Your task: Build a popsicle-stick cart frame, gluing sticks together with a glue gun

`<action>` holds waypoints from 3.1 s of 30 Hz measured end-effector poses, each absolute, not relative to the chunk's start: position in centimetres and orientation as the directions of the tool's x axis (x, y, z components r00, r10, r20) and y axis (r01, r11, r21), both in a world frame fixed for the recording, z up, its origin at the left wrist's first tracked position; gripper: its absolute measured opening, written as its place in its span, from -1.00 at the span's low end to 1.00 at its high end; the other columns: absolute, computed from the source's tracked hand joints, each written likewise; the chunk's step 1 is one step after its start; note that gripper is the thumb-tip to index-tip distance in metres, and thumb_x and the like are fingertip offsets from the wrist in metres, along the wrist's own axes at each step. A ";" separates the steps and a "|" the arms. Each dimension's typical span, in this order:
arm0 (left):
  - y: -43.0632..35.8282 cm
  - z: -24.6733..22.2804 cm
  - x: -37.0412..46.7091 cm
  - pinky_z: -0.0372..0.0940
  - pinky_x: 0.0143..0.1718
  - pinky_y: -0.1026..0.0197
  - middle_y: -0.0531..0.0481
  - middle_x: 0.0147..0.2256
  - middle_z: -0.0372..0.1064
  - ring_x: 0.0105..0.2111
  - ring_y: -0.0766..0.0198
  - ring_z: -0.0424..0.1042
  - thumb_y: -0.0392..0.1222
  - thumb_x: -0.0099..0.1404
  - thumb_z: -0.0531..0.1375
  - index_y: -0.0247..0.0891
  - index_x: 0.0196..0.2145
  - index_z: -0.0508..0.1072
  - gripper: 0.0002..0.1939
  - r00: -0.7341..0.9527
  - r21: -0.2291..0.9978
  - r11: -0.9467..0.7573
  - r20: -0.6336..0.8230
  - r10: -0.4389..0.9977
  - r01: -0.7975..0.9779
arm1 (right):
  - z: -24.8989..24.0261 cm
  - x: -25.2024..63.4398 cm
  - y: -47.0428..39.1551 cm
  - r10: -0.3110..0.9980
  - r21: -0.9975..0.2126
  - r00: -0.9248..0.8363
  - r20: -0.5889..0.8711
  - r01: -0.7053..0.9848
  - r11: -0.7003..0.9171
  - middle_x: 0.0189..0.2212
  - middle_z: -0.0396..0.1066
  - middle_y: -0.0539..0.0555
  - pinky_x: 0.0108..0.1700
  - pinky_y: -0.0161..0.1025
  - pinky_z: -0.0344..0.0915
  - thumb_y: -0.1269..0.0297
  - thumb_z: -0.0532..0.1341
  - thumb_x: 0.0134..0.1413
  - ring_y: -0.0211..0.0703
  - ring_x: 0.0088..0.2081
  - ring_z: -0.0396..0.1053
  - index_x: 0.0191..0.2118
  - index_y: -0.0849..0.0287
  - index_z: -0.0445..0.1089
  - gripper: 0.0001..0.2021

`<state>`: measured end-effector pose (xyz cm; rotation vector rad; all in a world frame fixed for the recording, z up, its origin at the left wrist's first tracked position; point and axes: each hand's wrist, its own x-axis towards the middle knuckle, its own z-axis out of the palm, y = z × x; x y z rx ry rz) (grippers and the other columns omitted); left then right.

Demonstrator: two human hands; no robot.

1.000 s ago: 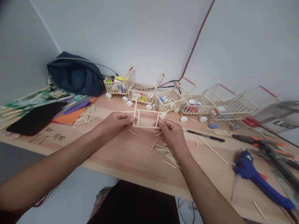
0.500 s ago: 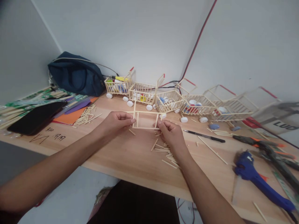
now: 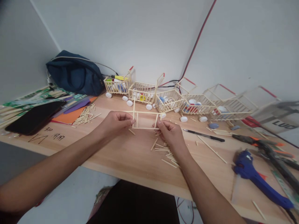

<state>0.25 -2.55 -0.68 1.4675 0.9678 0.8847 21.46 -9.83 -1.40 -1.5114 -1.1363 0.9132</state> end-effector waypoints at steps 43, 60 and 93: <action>1.0 0.8 -3.4 0.29 -0.37 0.29 0.08 -0.55 0.38 -0.55 0.43 0.34 -0.20 0.00 0.39 -0.39 -0.43 0.50 -0.78 0.134 0.945 -0.121 0.168 0.977 -0.303 | 1.6 17.5 -8.2 0.998 -0.984 -0.048 0.044 0.172 0.051 0.17 0.33 0.24 -0.19 -0.16 0.43 -0.06 0.29 0.04 0.04 0.10 0.36 0.31 0.01 0.14 -0.27; 1.5 0.6 -3.3 0.30 -0.42 0.29 0.06 -0.54 0.38 -0.57 0.43 0.32 -0.28 -0.01 0.40 -0.40 -0.46 0.50 -0.82 0.052 0.940 -0.057 0.079 0.995 -0.337 | 1.8 28.0 -12.3 0.969 -0.948 0.207 0.137 0.310 0.068 -0.63 0.09 -0.10 -0.52 -0.31 0.10 -0.15 0.28 0.01 -0.30 -0.55 0.07 -0.39 0.17 0.41 -0.59; 0.6 1.3 -3.2 0.29 -0.42 0.29 0.09 -0.60 0.35 -0.57 0.40 0.33 -0.11 -0.13 0.46 -0.35 -0.54 0.46 -0.68 0.057 0.980 -0.109 0.120 0.991 -0.169 | 1.2 12.5 -8.3 0.982 -0.139 -0.186 0.028 0.972 0.188 -0.25 0.48 0.17 -0.28 -0.23 0.16 0.42 0.16 0.19 -0.04 -0.21 0.41 -0.30 0.19 0.38 -0.93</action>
